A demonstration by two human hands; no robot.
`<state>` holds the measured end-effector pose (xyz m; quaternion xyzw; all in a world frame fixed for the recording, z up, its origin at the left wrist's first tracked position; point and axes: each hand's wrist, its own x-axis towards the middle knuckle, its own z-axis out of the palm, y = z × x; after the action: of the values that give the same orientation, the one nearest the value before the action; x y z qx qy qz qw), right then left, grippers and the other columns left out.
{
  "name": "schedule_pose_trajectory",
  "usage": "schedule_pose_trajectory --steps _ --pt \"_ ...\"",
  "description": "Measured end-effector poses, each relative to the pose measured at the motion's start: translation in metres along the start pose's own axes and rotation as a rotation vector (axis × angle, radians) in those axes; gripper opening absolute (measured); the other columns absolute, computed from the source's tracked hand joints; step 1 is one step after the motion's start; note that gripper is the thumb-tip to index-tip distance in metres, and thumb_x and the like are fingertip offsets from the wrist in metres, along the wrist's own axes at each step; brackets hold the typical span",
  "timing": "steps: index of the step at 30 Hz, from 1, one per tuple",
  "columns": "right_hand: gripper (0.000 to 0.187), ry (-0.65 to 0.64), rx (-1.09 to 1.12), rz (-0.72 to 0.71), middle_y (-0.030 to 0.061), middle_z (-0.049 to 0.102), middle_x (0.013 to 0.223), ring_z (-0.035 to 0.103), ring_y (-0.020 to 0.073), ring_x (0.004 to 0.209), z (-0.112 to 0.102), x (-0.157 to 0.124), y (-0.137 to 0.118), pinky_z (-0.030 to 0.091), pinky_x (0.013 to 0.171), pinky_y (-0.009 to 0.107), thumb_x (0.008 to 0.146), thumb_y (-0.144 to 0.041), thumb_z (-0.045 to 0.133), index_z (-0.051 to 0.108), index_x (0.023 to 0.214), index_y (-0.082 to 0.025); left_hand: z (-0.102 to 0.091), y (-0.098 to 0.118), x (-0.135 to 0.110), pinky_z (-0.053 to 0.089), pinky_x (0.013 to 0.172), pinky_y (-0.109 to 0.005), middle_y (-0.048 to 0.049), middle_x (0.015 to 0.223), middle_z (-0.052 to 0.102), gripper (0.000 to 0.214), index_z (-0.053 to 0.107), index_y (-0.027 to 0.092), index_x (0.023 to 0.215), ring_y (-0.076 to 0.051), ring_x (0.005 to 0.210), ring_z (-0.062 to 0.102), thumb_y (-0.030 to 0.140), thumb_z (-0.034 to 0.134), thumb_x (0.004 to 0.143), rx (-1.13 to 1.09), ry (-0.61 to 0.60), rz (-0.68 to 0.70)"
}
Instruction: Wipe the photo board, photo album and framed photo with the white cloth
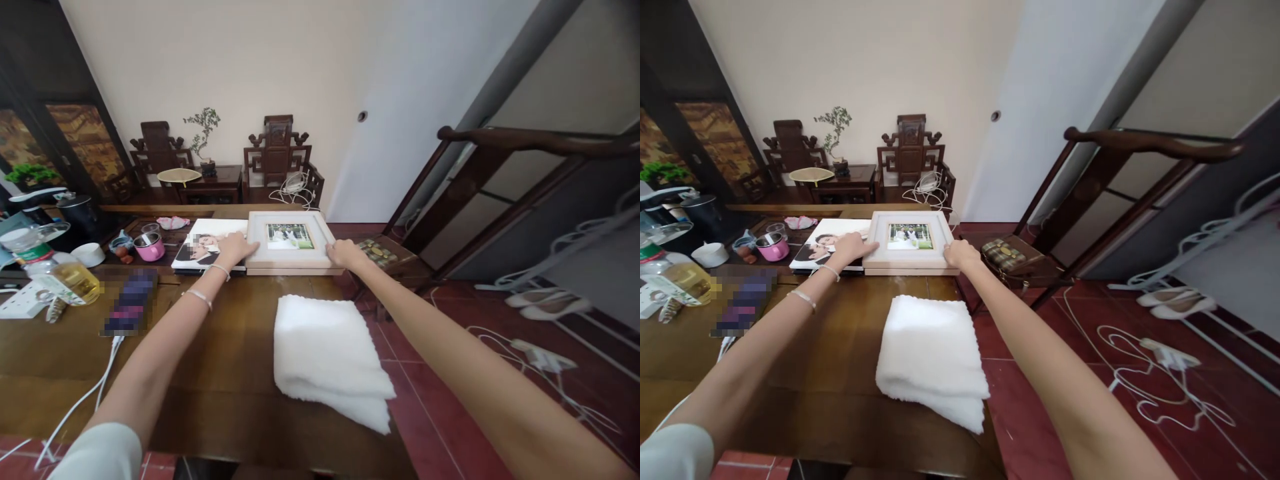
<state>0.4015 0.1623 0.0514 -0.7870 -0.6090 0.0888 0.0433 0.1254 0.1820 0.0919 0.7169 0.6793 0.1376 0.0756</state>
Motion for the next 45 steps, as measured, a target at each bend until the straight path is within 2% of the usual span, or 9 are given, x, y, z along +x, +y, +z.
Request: schedule_pose_trajectory --steps 10,15,21,24,28,32,36,41,45 --pt "0.035 0.114 -0.009 0.046 0.0093 0.056 0.118 0.058 0.0215 0.098 -0.016 -0.022 -0.01 0.051 0.081 0.042 0.088 -0.034 0.057 0.054 0.118 -0.016 0.004 0.014 0.01 0.041 0.089 -0.041 -0.0251 0.11 0.062 0.042 0.065 0.003 0.102 -0.036 0.109 0.056 0.034 0.044 0.085 0.178 0.07 0.134" --pt "0.042 0.27 0.033 -0.013 0.0262 0.06 0.111 0.058 0.0334 0.104 -0.06 -0.046 -0.02 0.044 0.086 0.045 0.096 -0.032 0.035 0.06 0.109 -0.001 -0.02 0.011 0.004 0.042 0.088 -0.041 -0.0253 0.105 0.063 0.05 0.064 0.002 0.102 -0.034 0.104 0.059 0.04 0.032 0.091 0.135 0.179 0.112" --pt "0.046 0.358 0.081 -0.144 0.0274 0.065 0.097 0.061 0.0354 0.097 -0.09 -0.092 -0.036 0.044 0.079 0.039 0.093 -0.036 0.032 0.063 0.095 -0.002 -0.055 -0.02 -0.043 0.048 0.083 -0.037 -0.0178 0.099 0.068 0.04 0.064 0.007 0.097 -0.029 0.094 0.063 0.042 0.051 0.083 -0.48 0.179 0.001" --pt "0.04 0.32 0.19 -0.218 0.0171 0.067 0.08 0.064 0.0294 0.078 -0.08 -0.126 -0.041 0.046 0.065 0.034 0.091 -0.043 0.036 0.06 0.09 -0.01 -0.063 -0.042 -0.098 0.053 0.073 -0.032 -0.0113 0.091 0.071 0.037 0.062 0.01 0.104 -0.022 0.079 0.067 0.038 0.054 0.082 -1.021 0.109 -0.093" --pt "0.041 0.183 0.566 -0.447 0.0018 0.059 0.061 0.059 0.0193 0.059 -0.058 -0.181 -0.039 0.046 0.058 0.029 0.095 -0.046 0.023 0.052 0.081 -0.021 -0.074 -0.074 -0.184 0.056 0.061 -0.029 -0.0044 0.078 0.072 0.033 0.063 0.017 0.105 -0.019 0.061 0.068 0.033 0.063 0.076 -1.243 0.172 -0.414" --pt "0.017 0.28 0.581 -0.699 0.0036 0.062 0.08 0.061 0.0186 0.073 -0.025 -0.239 -0.026 0.05 0.065 0.031 0.094 -0.035 0.036 0.047 0.094 -0.023 -0.09 -0.11 -0.25 0.054 0.046 -0.031 -0.0035 0.07 0.073 0.038 0.063 0.022 0.11 -0.022 0.052 0.067 0.037 0.064 0.074 -1.22 0.102 -0.736" --pt "0.014 0.332 0.276 -1.025 0.0178 0.052 0.127 0.049 0.0311 0.119 0.022 -0.278 -0.019 0.047 0.092 0.047 0.083 -0.025 0.056 0.055 0.096 -0.02 -0.096 -0.139 -0.289 0.057 0.049 -0.037 -0.0014 0.073 0.075 0.042 0.064 0.029 0.109 -0.028 0.061 0.069 0.044 0.064 0.07 -1.139 0.09 -0.86" --pt "0.034 0.391 0.051 -0.932 0.0179 0.05 0.132 0.048 0.0336 0.121 0.055 -0.268 -0.013 0.047 0.091 0.048 0.067 -0.004 0.051 0.06 0.095 -0.021 -0.086 -0.151 -0.313 0.06 0.068 -0.039 0.0012 0.089 0.075 0.036 0.066 0.031 0.096 -0.031 0.092 0.068 0.047 0.068 0.064 -0.995 0.135 -0.886" --pt "0.049 0.497 0.058 -0.824 0.0154 0.066 0.102 0.065 0.0274 0.093 0.038 -0.232 0.007 0.055 0.072 0.037 0.067 -0.003 0.041 0.053 0.111 -0.02 -0.075 -0.136 -0.319 0.059 0.073 -0.036 -0.0014 0.103 0.072 0.046 0.062 0.029 0.102 -0.03 0.096 0.067 0.046 0.073 0.062 -1.103 0.033 -0.851"
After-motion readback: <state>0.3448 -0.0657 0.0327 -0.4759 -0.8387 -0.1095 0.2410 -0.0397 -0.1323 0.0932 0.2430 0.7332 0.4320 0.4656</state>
